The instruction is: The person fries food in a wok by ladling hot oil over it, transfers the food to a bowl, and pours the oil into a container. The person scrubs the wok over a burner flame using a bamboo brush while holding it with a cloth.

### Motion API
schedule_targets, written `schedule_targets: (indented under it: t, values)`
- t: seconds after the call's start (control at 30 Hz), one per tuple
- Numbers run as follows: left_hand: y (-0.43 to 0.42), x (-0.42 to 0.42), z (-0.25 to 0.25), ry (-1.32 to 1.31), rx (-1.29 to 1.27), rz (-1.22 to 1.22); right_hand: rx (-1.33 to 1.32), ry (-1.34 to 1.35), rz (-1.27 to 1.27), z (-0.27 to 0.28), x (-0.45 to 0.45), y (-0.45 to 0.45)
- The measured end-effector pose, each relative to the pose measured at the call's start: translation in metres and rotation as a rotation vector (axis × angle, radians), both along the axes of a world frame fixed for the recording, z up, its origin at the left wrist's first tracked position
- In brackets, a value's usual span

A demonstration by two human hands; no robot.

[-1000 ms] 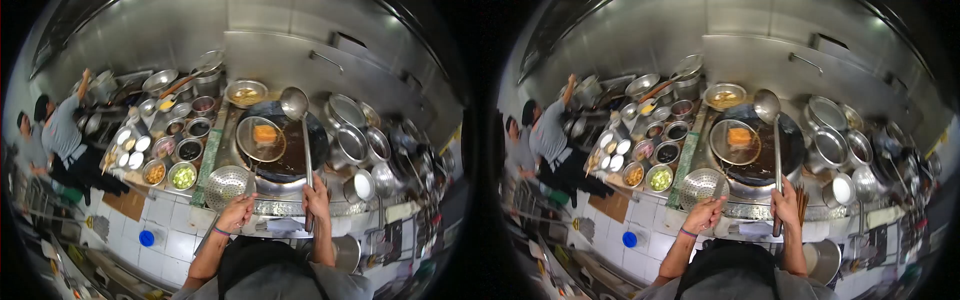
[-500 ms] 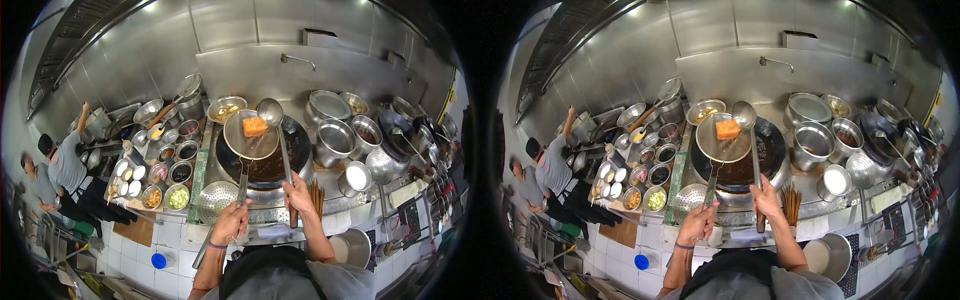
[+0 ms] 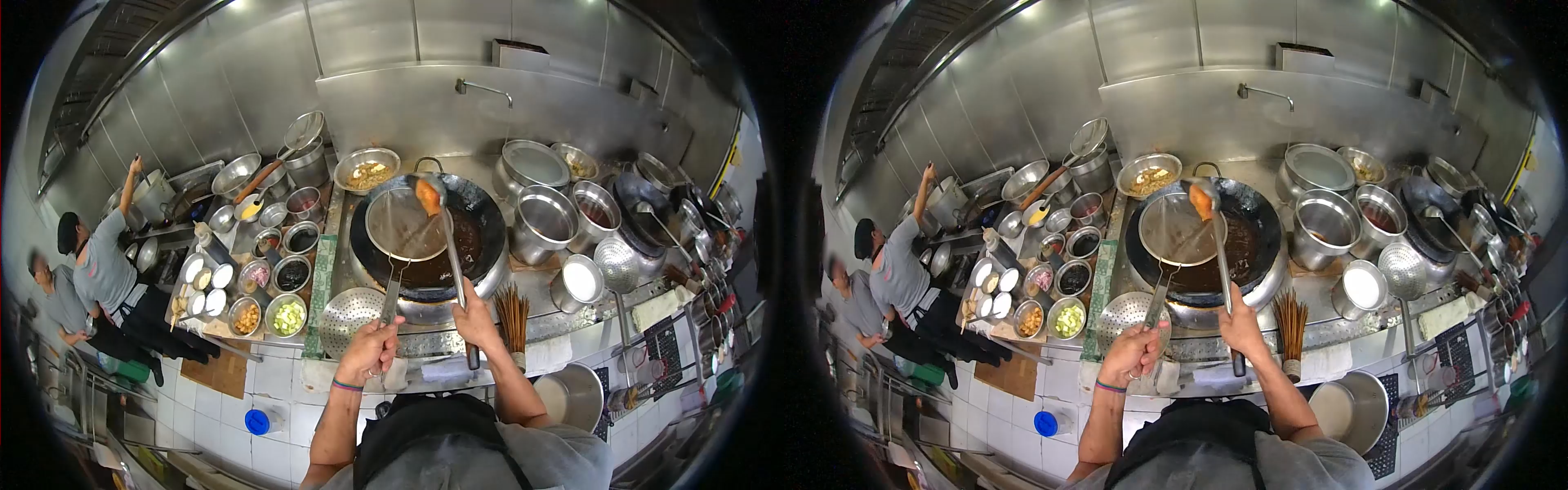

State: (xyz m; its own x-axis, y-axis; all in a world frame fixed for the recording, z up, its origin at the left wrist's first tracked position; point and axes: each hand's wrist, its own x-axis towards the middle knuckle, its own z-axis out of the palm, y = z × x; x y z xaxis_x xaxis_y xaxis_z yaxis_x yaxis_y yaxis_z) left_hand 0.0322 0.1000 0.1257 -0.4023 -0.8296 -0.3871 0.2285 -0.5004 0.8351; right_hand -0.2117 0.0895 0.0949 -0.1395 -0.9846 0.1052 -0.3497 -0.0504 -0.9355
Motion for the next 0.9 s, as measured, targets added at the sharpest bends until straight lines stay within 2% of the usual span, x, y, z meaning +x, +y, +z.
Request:
schedule_targets:
  t: [0.1, 0.27, 0.33, 0.4, 0.43, 0.5, 0.6, 0.7, 0.73, 0.9]
  values:
    - [-0.005, 0.008, 0.015, -0.043, -0.016, -0.005, 0.052, 0.32, 0.019, -0.005, -0.004, 0.0]
    - [-0.015, 0.023, -0.02, -0.057, 0.015, 0.024, -0.008, 0.187, -0.125, -0.02, 0.005, -0.002]
    - [-0.017, 0.024, -0.032, -0.076, 0.01, 0.047, 0.018, 0.141, -0.185, -0.004, 0.008, 0.0]
    - [-0.018, 0.023, -0.046, -0.05, -0.001, 0.089, -0.236, 0.298, -0.217, -0.04, -0.01, -0.014]
    - [-0.017, 0.024, -0.048, -0.073, -0.006, 0.066, -0.365, 0.376, -0.225, -0.042, -0.014, -0.015]
    - [-0.019, 0.028, -0.049, -0.114, -0.018, 0.025, 0.005, 0.034, -0.189, -0.045, -0.022, -0.013]
    - [-0.011, 0.024, -0.042, -0.05, -0.052, 0.071, 0.261, -0.485, -0.157, -0.007, -0.01, 0.001]
    - [-0.014, 0.021, -0.057, 0.008, -0.046, 0.097, 0.437, -1.121, 0.042, -0.02, -0.041, -0.006]
    - [-0.014, 0.019, -0.06, 0.001, -0.046, 0.094, 0.416, -1.288, 0.126, -0.018, -0.041, -0.006]
    - [-0.015, 0.018, -0.064, 0.052, -0.058, 0.096, 0.316, -1.431, 0.167, -0.013, -0.033, 0.003]
